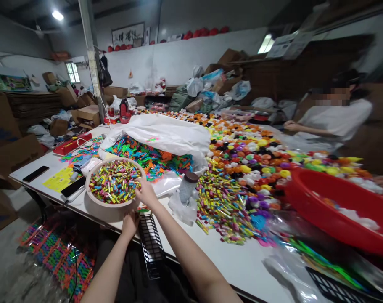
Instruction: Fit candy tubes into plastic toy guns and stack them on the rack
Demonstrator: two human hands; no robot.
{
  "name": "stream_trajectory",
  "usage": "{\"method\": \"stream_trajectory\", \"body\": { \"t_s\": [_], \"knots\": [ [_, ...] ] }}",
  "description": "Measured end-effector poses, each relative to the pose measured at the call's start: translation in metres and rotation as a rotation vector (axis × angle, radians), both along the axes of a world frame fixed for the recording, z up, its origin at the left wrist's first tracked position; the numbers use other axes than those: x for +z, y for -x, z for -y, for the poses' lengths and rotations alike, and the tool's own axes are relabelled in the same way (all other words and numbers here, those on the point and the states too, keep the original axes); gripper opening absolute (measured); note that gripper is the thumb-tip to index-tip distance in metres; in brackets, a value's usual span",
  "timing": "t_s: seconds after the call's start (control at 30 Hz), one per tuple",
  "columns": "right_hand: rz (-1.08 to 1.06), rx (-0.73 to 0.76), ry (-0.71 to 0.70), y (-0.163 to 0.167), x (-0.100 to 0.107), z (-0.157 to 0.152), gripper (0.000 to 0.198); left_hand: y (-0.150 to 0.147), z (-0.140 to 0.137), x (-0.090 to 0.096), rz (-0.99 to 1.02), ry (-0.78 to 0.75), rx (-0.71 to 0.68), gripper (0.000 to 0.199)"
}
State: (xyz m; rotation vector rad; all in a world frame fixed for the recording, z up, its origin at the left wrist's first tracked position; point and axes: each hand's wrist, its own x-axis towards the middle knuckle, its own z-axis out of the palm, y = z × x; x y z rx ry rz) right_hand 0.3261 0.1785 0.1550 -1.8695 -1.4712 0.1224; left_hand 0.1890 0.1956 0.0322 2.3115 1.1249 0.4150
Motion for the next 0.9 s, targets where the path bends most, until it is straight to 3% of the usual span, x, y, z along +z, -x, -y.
{"method": "stream_trajectory", "body": {
  "t_s": [0.1,0.17,0.47,0.73,0.9],
  "knots": [
    [0.238,0.085,0.274,0.024,0.007,-0.018,0.05,-0.001,0.0,-0.003,0.005,-0.032,-0.006,0.02],
    [0.276,0.123,0.348,0.031,0.006,-0.023,0.048,-0.001,0.0,-0.004,0.003,-0.045,-0.001,0.019],
    [0.264,0.153,0.387,0.028,0.004,-0.03,0.022,0.001,0.004,0.003,-0.007,-0.082,0.012,0.014],
    [0.212,0.065,0.484,0.036,0.011,-0.024,0.024,-0.001,0.003,0.002,-0.047,-0.084,-0.001,0.018],
    [0.154,0.038,0.477,0.037,0.013,-0.027,0.011,-0.004,0.002,-0.001,-0.082,-0.074,0.01,0.019]
  ]
}}
